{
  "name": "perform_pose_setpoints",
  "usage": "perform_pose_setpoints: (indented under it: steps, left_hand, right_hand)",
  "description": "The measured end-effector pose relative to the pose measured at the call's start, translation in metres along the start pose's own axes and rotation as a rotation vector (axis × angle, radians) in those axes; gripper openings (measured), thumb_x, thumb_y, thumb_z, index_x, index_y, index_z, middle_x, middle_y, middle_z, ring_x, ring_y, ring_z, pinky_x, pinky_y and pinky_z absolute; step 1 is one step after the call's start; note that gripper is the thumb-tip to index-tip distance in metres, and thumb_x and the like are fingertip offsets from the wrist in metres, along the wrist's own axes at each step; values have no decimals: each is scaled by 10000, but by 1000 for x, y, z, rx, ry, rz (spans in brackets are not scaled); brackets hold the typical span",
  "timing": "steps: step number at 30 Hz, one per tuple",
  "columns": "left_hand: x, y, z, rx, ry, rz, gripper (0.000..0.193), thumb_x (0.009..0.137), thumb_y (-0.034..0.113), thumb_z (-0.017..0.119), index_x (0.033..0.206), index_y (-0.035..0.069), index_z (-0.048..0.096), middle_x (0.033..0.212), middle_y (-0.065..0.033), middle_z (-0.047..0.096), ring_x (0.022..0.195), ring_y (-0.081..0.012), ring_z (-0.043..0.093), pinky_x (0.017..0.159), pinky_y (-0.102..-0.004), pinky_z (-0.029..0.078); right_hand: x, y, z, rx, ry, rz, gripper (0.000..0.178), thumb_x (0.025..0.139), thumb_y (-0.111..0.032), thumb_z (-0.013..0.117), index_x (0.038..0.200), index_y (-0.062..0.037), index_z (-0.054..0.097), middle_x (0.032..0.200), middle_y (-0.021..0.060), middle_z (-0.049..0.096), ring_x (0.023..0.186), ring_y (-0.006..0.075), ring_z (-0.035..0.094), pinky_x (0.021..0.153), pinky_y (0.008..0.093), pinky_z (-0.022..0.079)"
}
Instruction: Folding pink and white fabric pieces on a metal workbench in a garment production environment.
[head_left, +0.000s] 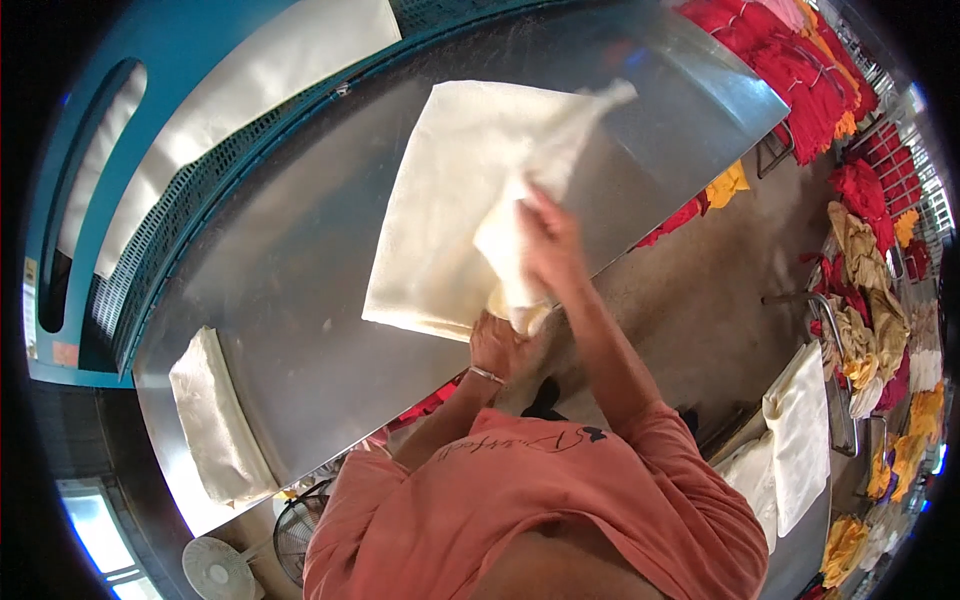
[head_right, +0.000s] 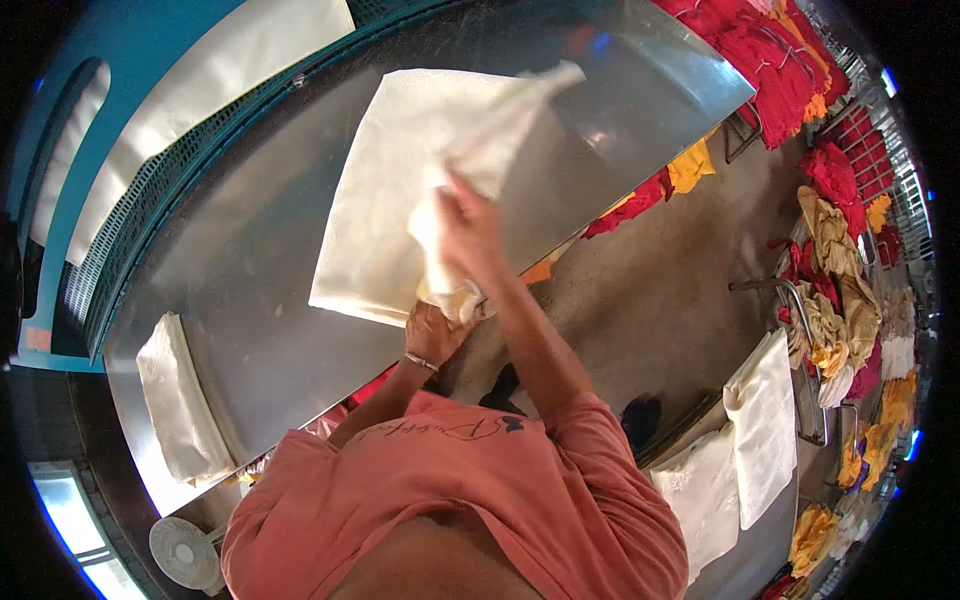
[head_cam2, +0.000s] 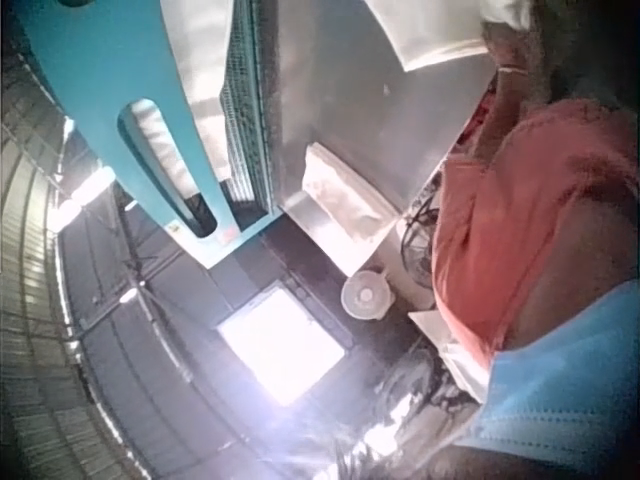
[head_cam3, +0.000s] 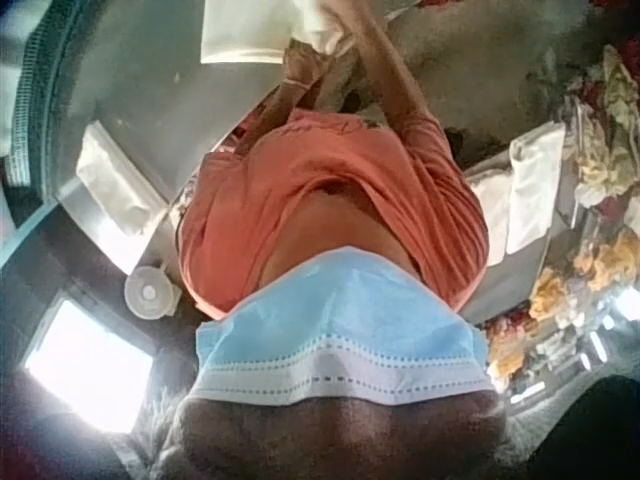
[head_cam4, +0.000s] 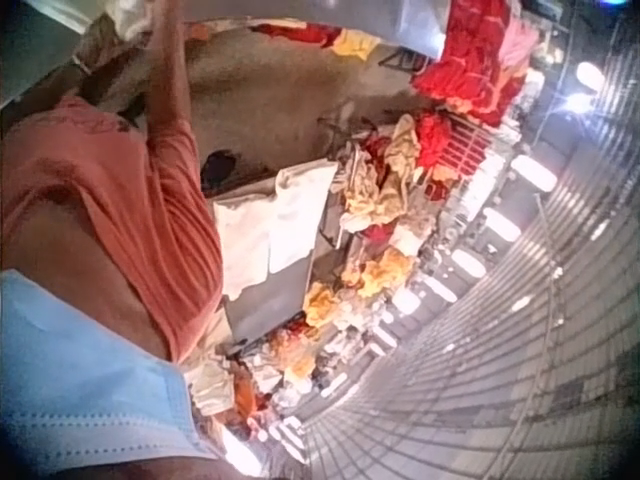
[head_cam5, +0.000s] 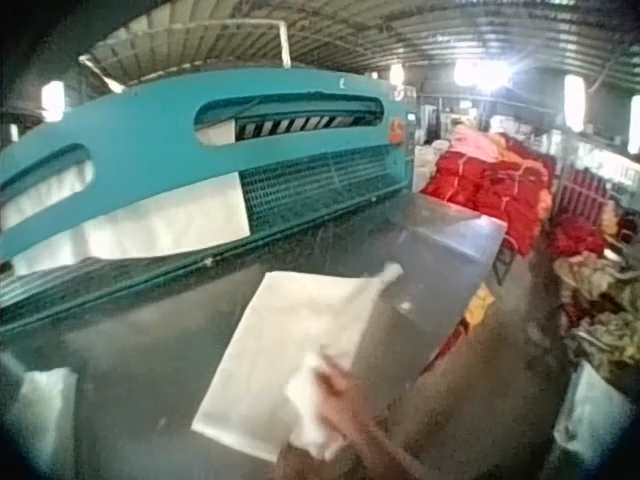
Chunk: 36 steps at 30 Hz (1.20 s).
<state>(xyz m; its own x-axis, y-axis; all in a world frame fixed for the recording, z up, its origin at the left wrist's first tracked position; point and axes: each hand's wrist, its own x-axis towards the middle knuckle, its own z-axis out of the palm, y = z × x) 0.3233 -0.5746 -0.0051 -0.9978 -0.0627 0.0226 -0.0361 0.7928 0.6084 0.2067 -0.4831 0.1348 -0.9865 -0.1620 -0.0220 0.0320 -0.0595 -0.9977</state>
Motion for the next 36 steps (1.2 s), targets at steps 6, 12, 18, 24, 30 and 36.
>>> perform_pose_setpoints:
  steps: [6, 12, 18, 24, 30, 36]
  left_hand:
    - [-26, -65, -28, -1071, 362, -531, 227, 823, 259, 569, 857, 46, 639, 664, -26, 579, 580, -135, 526, 538, -279, 442]
    - [-96, -110, -119, -1258, 810, -621, 345, 802, 372, 584, 974, 79, 527, 790, -28, 562, 664, -114, 507, 571, -250, 424]
    - [-70, -177, -147, -826, 438, -669, 442, 738, 303, 676, 1003, -10, 511, 932, -94, 553, 731, -159, 539, 588, -291, 466]
    - [-63, -156, -177, -993, -21, -595, 478, 740, 103, 616, 1177, 16, 443, 1126, -109, 512, 970, -238, 530, 797, -371, 468]
    - [-57, -54, -220, -1018, -626, -281, 554, 699, 37, 607, 1216, 21, 410, 1130, -114, 506, 987, -236, 518, 833, -357, 439]
    - [-18, 45, -128, -935, -869, -118, 488, 701, 20, 582, 1161, -46, 436, 1065, -122, 528, 931, -207, 537, 813, -318, 445]
  right_hand:
    - [5, 52, 36, 10, -356, -90, 406, 903, -274, 457, 1232, -38, 424, 974, 76, 591, 814, 127, 575, 648, 247, 458]
    - [12, 119, 20, 157, 191, 265, 410, 867, -350, 498, 1101, -13, 488, 920, 109, 593, 777, 169, 596, 616, 276, 486]
    - [44, 153, 100, 96, 20, 343, 245, 827, -252, 550, 839, -12, 500, 621, 32, 499, 501, 117, 493, 405, 267, 395]
    - [-61, 143, 48, 326, 258, 258, 289, 803, -261, 568, 882, 13, 523, 623, 43, 526, 477, 128, 498, 395, 257, 378]
    - [-213, 144, -45, 448, 775, 276, 293, 783, -276, 587, 897, -7, 574, 725, 64, 580, 585, 154, 543, 449, 302, 414]
    - [-334, 83, -146, 400, 1253, 112, 225, 771, -212, 579, 829, 6, 577, 616, 51, 557, 444, 128, 499, 335, 255, 372]
